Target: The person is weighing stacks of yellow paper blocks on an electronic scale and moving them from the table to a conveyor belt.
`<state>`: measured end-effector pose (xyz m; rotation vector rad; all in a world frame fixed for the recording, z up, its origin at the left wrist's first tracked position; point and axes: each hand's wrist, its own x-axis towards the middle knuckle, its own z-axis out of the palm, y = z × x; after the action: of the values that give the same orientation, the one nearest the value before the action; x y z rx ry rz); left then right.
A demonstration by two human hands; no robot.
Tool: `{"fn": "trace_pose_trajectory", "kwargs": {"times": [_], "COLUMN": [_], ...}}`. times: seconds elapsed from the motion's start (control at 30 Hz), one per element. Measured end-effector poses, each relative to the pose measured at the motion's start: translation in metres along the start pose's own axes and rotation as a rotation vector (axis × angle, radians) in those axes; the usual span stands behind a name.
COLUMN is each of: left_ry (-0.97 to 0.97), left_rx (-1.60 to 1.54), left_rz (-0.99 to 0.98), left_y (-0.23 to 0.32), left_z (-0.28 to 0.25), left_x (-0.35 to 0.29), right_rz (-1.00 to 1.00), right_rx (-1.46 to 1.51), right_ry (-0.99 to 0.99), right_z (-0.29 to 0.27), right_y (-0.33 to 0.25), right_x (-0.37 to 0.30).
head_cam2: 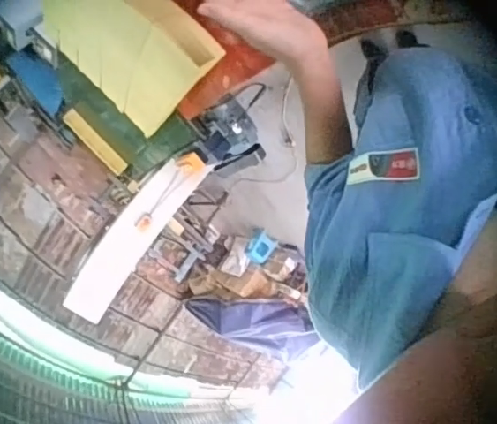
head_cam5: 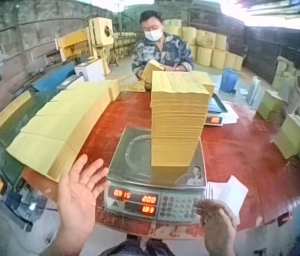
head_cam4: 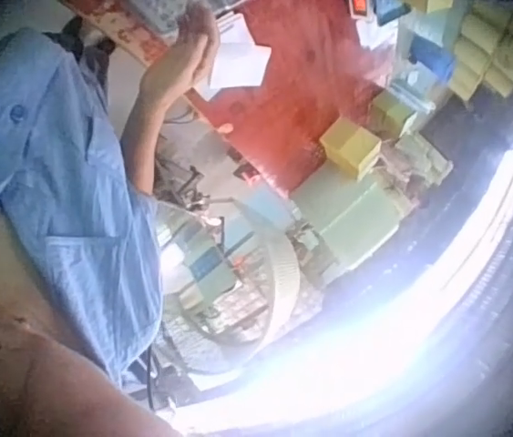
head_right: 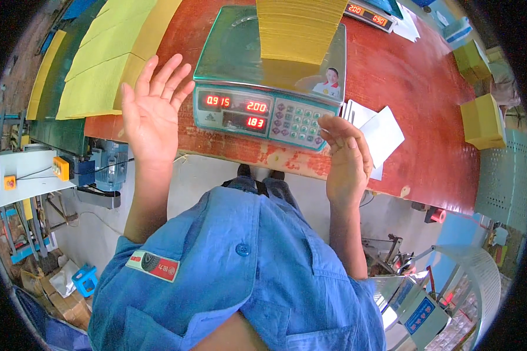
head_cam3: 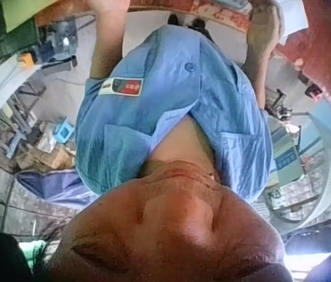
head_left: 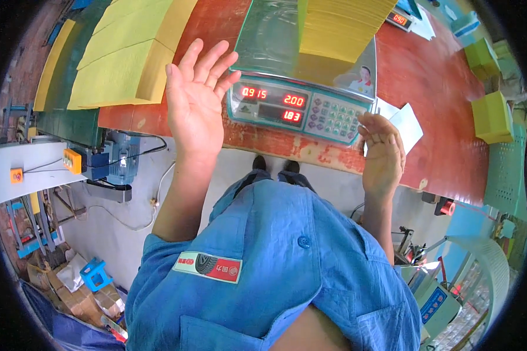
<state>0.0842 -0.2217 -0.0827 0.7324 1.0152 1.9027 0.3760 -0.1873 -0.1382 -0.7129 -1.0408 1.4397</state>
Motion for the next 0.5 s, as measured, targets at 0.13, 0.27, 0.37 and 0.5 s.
{"fn": "trace_pose_trajectory", "kwargs": {"times": [0.13,0.27,0.37,0.5], "left_ry": [-0.013,-0.044,-0.061,-0.079], "left_rx": [0.044,0.051,0.046,0.036], "left_rz": [-0.007,-0.032,-0.045,-0.072], "left_y": [0.004,0.005,0.004,0.001], "left_z": [-0.006,-0.013,-0.015,-0.015], "left_x": [0.004,0.008,0.014,0.028], "right_rz": [0.008,0.061,0.044,0.042], "right_rx": [0.026,0.036,0.04,0.032], "right_ry": [0.03,0.066,0.073,0.086], "right_z": [0.007,0.008,0.009,0.014], "right_y": [0.01,0.016,0.019,0.022], "right_x": [-0.013,-0.023,-0.022,-0.012]}}
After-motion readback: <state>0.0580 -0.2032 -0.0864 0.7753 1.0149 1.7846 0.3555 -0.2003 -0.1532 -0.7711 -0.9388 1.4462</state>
